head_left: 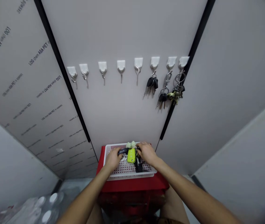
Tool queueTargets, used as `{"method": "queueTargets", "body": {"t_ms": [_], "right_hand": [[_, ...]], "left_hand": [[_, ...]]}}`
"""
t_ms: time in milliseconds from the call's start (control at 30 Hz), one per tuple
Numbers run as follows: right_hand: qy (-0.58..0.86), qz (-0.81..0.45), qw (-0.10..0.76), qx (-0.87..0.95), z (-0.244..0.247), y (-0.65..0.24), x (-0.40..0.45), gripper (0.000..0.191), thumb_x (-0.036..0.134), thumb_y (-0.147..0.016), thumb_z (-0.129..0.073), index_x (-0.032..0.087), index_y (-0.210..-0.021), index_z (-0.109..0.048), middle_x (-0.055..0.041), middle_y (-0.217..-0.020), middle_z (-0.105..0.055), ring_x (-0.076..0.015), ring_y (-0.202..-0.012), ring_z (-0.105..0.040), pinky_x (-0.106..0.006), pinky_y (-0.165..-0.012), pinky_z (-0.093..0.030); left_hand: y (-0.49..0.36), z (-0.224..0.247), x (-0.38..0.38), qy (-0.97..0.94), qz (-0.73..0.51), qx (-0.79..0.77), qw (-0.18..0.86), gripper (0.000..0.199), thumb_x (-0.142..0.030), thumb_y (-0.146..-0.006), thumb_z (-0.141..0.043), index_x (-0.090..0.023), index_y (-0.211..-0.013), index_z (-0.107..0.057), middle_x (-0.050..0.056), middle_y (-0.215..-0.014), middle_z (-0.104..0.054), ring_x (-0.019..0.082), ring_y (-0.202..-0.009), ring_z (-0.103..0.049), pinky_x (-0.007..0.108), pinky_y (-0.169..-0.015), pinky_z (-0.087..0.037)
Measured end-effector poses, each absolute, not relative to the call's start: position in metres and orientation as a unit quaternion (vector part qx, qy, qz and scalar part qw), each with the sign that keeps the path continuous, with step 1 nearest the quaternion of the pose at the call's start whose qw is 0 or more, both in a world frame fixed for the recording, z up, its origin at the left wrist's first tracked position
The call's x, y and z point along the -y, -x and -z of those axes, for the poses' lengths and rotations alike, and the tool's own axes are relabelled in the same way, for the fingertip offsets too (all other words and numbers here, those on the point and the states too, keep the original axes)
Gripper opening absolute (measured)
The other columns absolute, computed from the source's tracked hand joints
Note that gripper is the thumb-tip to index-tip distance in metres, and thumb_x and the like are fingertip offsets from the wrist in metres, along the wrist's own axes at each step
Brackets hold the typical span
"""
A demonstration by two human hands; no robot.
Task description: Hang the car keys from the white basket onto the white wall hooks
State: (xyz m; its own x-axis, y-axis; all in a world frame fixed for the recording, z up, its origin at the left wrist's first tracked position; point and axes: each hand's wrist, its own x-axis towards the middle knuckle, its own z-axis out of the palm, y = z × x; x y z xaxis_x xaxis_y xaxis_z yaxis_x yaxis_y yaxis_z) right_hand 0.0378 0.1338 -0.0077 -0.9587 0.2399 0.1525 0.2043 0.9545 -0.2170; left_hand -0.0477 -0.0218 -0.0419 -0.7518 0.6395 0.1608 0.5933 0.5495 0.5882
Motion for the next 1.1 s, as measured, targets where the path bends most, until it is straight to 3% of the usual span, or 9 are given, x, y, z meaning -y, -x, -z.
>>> {"method": "queueTargets", "body": {"t_ms": [267,433,633,733,867,967,1100], "right_hand": [[0.061,-0.111,0.135,0.983,0.014,-0.031,-0.124,0.035,0.021,-0.064,-0.042,0.02,-0.1,-0.046,-0.005,-0.099,-0.048,-0.018,-0.091,-0.04,-0.028,-0.077,-0.029],[0.093,-0.13,0.122,0.98,0.018,-0.022,-0.12,0.046,0.024,-0.065,-0.042,0.014,-0.109,-0.037,-0.0099,-0.1,-0.048,-0.0184,-0.09,-0.041,-0.028,-0.077,-0.029],[0.125,-0.191,0.105,0.968,0.012,-0.015,-0.126,0.024,0.019,-0.063,-0.042,0.017,-0.085,-0.051,-0.0043,-0.071,-0.057,-0.0163,-0.072,-0.047,-0.026,-0.064,-0.033],[0.109,-0.287,0.141,0.941,0.007,-0.017,-0.121,0.016,0.017,-0.064,-0.039,0.016,-0.072,-0.052,-0.0022,-0.064,-0.055,-0.0126,-0.064,-0.047,-0.023,-0.06,-0.034],[0.05,-0.483,0.112,0.867,-0.005,-0.017,-0.105,0.013,0.016,-0.063,-0.039,0.014,-0.072,-0.049,0.0009,-0.061,-0.052,-0.0083,-0.055,-0.046,-0.02,-0.055,-0.036],[0.011,-0.571,0.064,0.818,-0.015,-0.014,-0.099,0.014,0.013,-0.061,-0.04,0.014,-0.072,-0.048,0.002,-0.062,-0.051,-0.0066,-0.052,-0.045,-0.019,-0.052,-0.036],[0.065,-0.582,0.118,0.802,-0.021,-0.016,-0.107,0.015,0.017,-0.061,-0.044,0.013,-0.075,-0.049,0.0001,-0.066,-0.052,-0.0075,-0.06,-0.047,-0.021,-0.06,-0.037]], "left_hand": [[0.047,0.037,0.02,-0.364,-0.425,-0.827,0.051,0.029,-0.025,-0.069,-0.035,-0.015,-0.087,-0.054,0.005,-0.089,-0.057,0.014,-0.083,-0.049,0.025,-0.075,-0.036],[0.047,0.038,0.022,-0.323,-0.495,-0.804,0.069,0.033,-0.03,-0.07,-0.033,-0.013,-0.092,-0.051,0.006,-0.083,-0.059,0.013,-0.075,-0.052,0.024,-0.07,-0.039],[0.047,0.044,0.024,-0.292,-0.51,-0.803,0.097,0.033,-0.032,-0.072,-0.029,-0.011,-0.075,-0.054,0.006,-0.068,-0.058,0.014,-0.064,-0.052,0.026,-0.063,-0.04],[0.044,0.043,0.023,-0.29,-0.54,-0.783,0.11,0.03,-0.028,-0.066,-0.042,-0.012,-0.092,-0.047,0.006,-0.086,-0.056,0.014,-0.079,-0.051,0.027,-0.072,-0.038],[0.035,0.036,0.012,-0.335,-0.6,-0.711,0.149,0.052,-0.018,-0.052,-0.057,-0.016,-0.101,-0.039,0.005,-0.103,-0.048,0.014,-0.097,-0.042,0.027,-0.083,-0.031],[0.031,0.027,0.006,-0.329,-0.648,-0.662,0.182,0.044,-0.017,-0.053,-0.056,-0.014,-0.094,-0.043,0.004,-0.091,-0.053,0.014,-0.087,-0.047,0.026,-0.078,-0.035],[0.035,0.015,0.011,-0.208,-0.711,-0.644,0.191,0.036,-0.021,-0.057,-0.053,-0.012,-0.09,-0.044,-0.001,-0.068,-0.054,0.01,-0.061,-0.051,0.023,-0.06,-0.04]]}}
